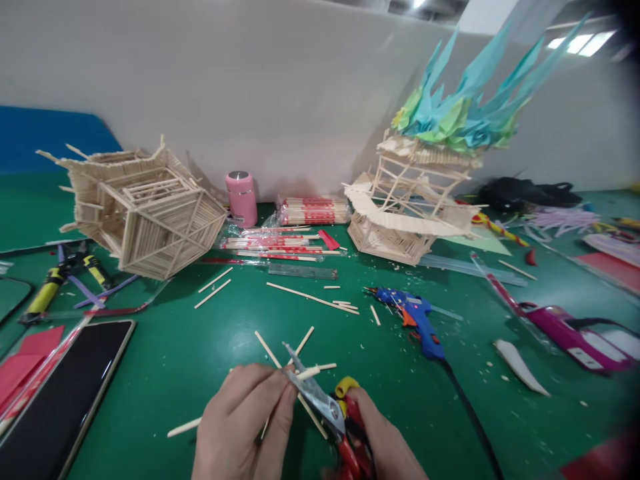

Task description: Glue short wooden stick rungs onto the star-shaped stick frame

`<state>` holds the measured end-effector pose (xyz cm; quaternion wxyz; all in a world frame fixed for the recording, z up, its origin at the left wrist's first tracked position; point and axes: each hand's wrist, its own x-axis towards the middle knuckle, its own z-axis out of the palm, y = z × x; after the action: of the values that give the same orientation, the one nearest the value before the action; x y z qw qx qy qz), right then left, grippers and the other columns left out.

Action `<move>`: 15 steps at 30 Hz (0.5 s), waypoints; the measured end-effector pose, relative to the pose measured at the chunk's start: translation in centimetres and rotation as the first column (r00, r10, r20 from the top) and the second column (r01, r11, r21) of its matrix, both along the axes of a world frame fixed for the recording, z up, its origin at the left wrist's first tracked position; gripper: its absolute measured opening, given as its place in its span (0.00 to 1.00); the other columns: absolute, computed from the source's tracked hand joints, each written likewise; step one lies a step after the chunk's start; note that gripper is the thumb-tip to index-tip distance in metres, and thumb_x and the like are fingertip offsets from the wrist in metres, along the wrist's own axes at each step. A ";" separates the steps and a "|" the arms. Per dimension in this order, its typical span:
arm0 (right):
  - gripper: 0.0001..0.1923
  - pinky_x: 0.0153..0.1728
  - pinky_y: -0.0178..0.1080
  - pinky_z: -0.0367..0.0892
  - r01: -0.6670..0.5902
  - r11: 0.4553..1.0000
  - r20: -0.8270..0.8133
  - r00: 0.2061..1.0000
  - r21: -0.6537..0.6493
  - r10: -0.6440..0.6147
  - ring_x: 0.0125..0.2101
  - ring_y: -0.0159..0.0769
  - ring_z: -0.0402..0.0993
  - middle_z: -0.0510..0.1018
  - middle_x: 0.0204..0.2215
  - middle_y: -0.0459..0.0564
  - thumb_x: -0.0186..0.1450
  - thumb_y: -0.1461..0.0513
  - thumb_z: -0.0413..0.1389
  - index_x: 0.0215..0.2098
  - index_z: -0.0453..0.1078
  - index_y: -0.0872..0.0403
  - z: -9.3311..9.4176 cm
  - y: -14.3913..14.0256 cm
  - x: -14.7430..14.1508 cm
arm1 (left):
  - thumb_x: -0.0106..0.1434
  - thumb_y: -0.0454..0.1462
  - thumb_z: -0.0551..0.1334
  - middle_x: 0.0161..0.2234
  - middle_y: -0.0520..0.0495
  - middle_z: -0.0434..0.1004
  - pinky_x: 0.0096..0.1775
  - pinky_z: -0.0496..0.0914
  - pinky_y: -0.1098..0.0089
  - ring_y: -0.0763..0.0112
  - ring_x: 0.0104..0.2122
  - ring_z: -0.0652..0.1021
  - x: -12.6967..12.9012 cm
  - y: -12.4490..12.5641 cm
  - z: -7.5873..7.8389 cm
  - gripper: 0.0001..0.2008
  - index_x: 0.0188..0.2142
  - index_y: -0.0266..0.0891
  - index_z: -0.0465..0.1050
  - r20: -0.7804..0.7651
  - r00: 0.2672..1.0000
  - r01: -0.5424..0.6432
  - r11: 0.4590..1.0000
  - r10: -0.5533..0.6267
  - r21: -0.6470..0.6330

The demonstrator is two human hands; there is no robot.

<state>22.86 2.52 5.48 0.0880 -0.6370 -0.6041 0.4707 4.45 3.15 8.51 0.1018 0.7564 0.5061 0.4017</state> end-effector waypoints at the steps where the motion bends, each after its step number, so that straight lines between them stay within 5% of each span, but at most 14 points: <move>1: 0.19 0.22 0.30 0.61 0.005 1.000 -0.001 1.000 -0.008 -0.005 0.23 0.32 0.71 0.74 0.23 0.43 0.46 0.65 0.59 0.37 0.64 0.51 0.0 -0.1 0.0 | 0.60 0.29 0.55 0.29 0.51 0.74 0.30 0.69 0.79 0.78 0.27 0.74 0.0 0.0 -0.1 0.07 0.34 0.38 0.71 -0.019 1.000 0.005 1.000 -0.005 0.007; 5: 0.12 0.19 0.27 0.60 0.054 0.997 -0.012 0.998 -0.062 -0.055 0.20 0.29 0.70 0.73 0.19 0.39 0.51 0.65 0.56 0.35 0.64 0.48 -0.4 -0.3 -0.4 | 0.60 0.28 0.55 0.31 0.49 0.74 0.30 0.69 0.78 0.78 0.28 0.74 0.1 -0.1 -0.4 0.08 0.37 0.37 0.70 -0.040 0.999 0.012 1.000 -0.010 0.029; 15: 0.14 0.22 0.28 0.64 0.132 0.983 -0.063 0.988 -0.130 -0.141 0.24 0.33 0.74 0.75 0.21 0.40 0.49 0.67 0.56 0.35 0.66 0.48 -0.3 -0.4 -0.6 | 0.59 0.27 0.55 0.28 0.47 0.72 0.26 0.67 0.73 0.73 0.25 0.71 0.2 -0.3 -1.0 0.08 0.38 0.33 0.69 -0.105 0.994 0.026 0.989 -0.011 0.143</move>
<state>22.27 2.15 5.19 0.1015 -0.6640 -0.5245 0.5232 4.61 2.84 7.49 0.0244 0.7863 0.4733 0.3963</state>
